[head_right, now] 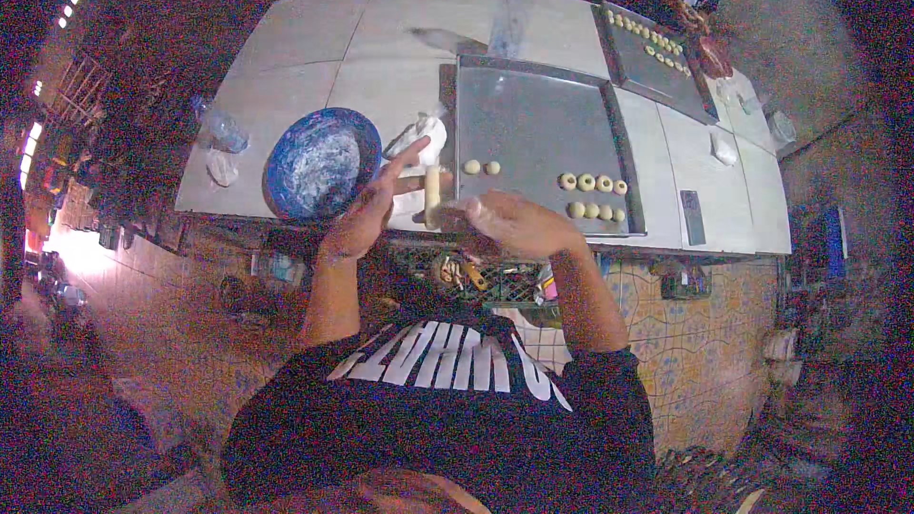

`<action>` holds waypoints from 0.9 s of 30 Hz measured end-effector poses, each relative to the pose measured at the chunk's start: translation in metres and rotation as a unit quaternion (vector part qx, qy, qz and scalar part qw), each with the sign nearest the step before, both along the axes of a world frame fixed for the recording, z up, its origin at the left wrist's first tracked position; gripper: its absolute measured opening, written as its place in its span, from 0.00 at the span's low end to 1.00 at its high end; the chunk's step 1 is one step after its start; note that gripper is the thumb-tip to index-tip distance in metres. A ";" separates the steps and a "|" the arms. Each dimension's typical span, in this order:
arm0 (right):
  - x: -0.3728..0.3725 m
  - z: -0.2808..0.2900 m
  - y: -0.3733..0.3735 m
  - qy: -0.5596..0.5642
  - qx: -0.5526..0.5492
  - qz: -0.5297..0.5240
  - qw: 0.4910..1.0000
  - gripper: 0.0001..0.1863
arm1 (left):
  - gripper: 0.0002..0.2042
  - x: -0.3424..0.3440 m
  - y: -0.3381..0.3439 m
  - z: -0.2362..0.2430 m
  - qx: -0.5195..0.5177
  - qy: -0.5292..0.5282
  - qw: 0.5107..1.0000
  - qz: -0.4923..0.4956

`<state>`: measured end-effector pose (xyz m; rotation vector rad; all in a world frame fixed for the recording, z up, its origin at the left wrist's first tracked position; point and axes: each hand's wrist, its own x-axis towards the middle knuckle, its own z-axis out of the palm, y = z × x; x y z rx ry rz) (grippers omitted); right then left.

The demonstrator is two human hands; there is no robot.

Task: The person rubs flour onto their hands, takes dough balls from a baking tray, shapes them into rings by hand, and places the formed dough rings onto the tray.

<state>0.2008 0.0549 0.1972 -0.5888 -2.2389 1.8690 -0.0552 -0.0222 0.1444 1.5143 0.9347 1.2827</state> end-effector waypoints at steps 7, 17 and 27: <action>0.000 0.002 -0.002 -0.045 0.060 -0.080 0.994 0.46 | 0.44 -0.001 -0.004 0.008 0.064 0.053 0.996 -0.015; -0.003 0.012 -0.002 -0.020 -0.005 -0.074 0.997 0.39 | 0.44 0.006 -0.010 0.010 -0.039 0.045 0.998 0.013; 0.003 0.010 0.001 -0.027 0.038 -0.078 0.996 0.39 | 0.46 0.004 -0.007 0.009 -0.003 0.000 0.999 -0.053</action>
